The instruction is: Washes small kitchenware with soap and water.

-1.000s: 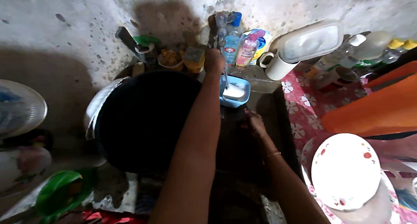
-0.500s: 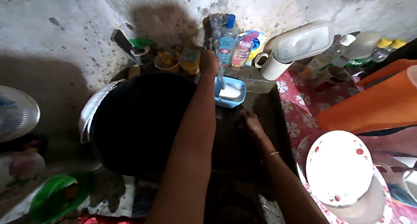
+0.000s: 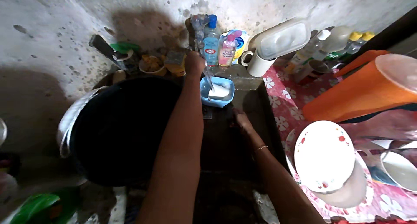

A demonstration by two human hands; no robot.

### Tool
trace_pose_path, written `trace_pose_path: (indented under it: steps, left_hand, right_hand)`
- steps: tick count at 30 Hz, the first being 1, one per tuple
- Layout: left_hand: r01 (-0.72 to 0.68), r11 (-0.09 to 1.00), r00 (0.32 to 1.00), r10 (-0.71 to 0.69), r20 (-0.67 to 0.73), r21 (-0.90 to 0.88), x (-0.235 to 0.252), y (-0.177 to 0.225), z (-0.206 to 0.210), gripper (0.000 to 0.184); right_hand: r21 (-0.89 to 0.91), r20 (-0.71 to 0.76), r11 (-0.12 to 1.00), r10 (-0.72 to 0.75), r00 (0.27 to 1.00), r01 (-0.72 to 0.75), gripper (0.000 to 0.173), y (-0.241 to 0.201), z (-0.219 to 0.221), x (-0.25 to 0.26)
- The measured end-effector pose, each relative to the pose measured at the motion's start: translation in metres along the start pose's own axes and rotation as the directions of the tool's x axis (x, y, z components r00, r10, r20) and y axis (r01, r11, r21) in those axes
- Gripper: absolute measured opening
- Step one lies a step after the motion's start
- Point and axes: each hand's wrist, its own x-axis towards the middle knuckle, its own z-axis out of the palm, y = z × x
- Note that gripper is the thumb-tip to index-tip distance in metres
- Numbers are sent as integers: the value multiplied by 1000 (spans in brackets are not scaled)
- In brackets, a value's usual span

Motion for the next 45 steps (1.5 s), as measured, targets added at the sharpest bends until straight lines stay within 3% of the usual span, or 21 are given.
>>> trace_pose_path:
  steps: [4, 7, 9, 12, 17, 23, 25, 30, 33, 36, 39, 42, 45]
  left_hand:
    - [3, 1000, 1000, -3, -13, -19, 1, 0, 0, 34]
    - [16, 998, 1000, -17, -11, -61, 1, -1, 0, 34]
    - [22, 991, 1000, -21, 12, -130, 2, -3, 2, 35]
    - [37, 970, 986, 3, 164, -242, 0, -5, 7, 33]
    - [-22, 982, 932, 88, 352, -186, -14, 4, 23, 35]
    - [-155, 987, 806, 99, 583, 46, -50, 21, 59, 33]
    - [-202, 970, 752, 65, 656, 135, -66, 24, 75, 34]
    - [-226, 959, 634, 12, 773, 171, -96, 17, 99, 31]
    - [-237, 955, 620, 10, 784, 175, -106, -1, 105, 31]
    - [-410, 852, 662, 31, 749, 327, -118, -12, 106, 29]
    - [-504, 690, 739, 34, 673, 519, -143, 6, 84, 32]
    - [-610, 555, 750, 173, 638, 566, -129, 24, 25, 33]
    - [-582, 405, 792, 89, 604, 705, -89, 23, -49, 42]
  right_hand:
    - [-11, 73, 995, -103, 992, 104, 29, 8, -3, 1]
    - [57, 8, 984, -168, 986, 167, 21, 15, -5, 5]
    - [103, -22, 986, -132, 991, 134, 21, 13, -6, 4]
    - [107, -58, 991, -79, 995, 85, 27, 10, -4, 3]
    - [28, -112, 997, -70, 991, 73, 39, 14, -6, 5]
    - [250, -218, 966, -15, 976, 70, 31, 27, -11, 7]
    - [299, -163, 937, -134, 978, 178, 26, 44, -20, 6]
    - [328, -174, 919, -167, 970, 218, 23, 59, -27, 4]
    - [374, -229, 897, -158, 961, 236, 22, 66, -29, 8]
    - [341, -220, 914, -149, 964, 219, 27, 65, -33, 7]
    - [382, -186, 911, -89, 978, 156, 26, 53, -33, 0]
    - [420, -151, 902, -45, 988, 106, 24, 50, -33, -1]
    - [403, -146, 910, -39, 989, 95, 25, 51, -33, -1]
